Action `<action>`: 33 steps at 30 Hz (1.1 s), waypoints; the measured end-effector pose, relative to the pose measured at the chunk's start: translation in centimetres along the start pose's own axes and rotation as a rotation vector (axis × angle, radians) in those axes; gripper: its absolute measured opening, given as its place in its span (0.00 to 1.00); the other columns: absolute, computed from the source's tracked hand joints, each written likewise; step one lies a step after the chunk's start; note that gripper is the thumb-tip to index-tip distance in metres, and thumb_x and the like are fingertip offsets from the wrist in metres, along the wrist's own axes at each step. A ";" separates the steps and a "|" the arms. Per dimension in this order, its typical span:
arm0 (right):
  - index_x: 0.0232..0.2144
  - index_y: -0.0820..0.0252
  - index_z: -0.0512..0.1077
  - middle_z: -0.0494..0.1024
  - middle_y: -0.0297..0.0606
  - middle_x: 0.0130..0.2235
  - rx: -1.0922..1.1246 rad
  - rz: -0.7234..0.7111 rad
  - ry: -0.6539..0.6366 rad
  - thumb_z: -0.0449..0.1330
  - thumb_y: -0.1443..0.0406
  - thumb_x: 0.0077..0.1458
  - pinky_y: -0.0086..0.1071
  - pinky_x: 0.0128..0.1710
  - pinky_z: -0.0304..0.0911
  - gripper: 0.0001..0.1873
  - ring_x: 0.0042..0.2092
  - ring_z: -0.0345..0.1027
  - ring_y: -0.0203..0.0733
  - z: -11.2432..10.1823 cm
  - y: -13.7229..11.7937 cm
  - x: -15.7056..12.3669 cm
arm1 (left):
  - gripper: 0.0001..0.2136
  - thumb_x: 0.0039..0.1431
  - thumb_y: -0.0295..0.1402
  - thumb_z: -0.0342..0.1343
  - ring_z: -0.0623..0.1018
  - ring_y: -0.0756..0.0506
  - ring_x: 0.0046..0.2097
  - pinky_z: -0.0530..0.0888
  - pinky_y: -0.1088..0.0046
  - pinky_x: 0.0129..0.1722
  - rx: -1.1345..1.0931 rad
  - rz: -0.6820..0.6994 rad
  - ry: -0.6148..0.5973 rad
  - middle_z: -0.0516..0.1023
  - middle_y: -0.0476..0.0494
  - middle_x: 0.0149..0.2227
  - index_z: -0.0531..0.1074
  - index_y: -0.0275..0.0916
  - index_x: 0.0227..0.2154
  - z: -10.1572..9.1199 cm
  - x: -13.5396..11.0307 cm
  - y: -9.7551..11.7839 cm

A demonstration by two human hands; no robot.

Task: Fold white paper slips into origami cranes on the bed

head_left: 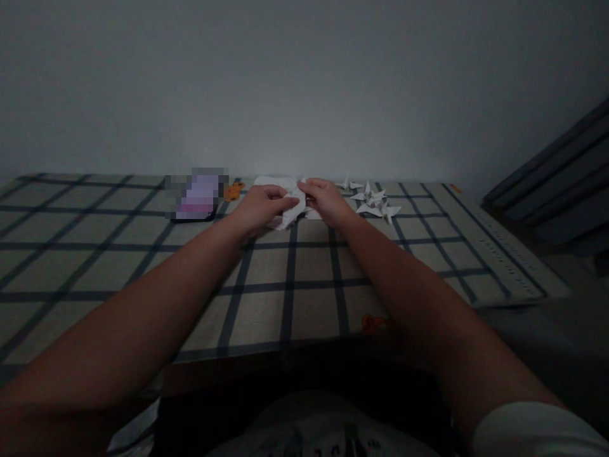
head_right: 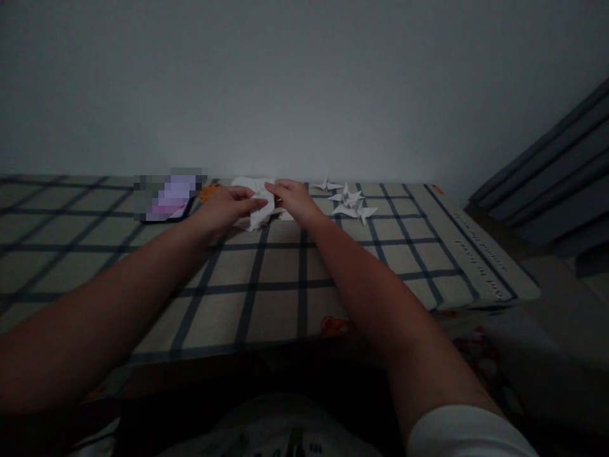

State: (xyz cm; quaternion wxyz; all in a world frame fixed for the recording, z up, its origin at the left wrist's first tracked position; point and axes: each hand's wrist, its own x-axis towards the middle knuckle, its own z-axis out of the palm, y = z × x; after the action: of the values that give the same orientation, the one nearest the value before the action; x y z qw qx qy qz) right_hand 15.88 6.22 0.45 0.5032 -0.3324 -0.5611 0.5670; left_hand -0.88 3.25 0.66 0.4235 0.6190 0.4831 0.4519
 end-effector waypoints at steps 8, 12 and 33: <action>0.24 0.59 0.65 0.64 0.28 0.24 -0.096 -0.014 0.032 0.60 0.61 0.64 0.25 0.28 0.58 0.17 0.26 0.59 0.30 -0.2 -0.1 0.1 | 0.11 0.45 0.38 0.68 0.70 0.50 0.22 0.65 0.72 0.23 -0.030 -0.019 -0.004 0.74 0.46 0.22 0.74 0.37 0.23 0.1 0.0 0.1; 0.23 0.59 0.65 0.64 0.27 0.22 -0.293 -0.092 0.004 0.63 0.56 0.62 0.26 0.28 0.57 0.20 0.26 0.58 0.31 -0.6 -0.2 0.1 | 0.12 0.45 0.40 0.70 0.70 0.50 0.21 0.62 0.73 0.22 -0.025 -0.023 0.034 0.75 0.46 0.22 0.75 0.38 0.23 0.3 -0.3 -0.1; 0.24 0.60 0.65 0.69 0.28 0.22 -0.390 -0.076 -0.048 0.62 0.62 0.64 0.25 0.28 0.58 0.17 0.25 0.61 0.29 -0.6 -0.1 -0.1 | 0.21 0.55 0.54 0.61 0.75 0.47 0.32 0.71 0.73 0.32 -0.092 0.095 0.198 0.79 0.44 0.29 0.78 0.38 0.27 0.2 0.9 -1.3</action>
State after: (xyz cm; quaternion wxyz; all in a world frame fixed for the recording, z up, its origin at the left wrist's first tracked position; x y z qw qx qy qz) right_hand 16.52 6.32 0.46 0.4368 -0.3887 -0.6841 0.4361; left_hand -0.84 4.29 -0.49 0.3797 0.5736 0.4714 0.5519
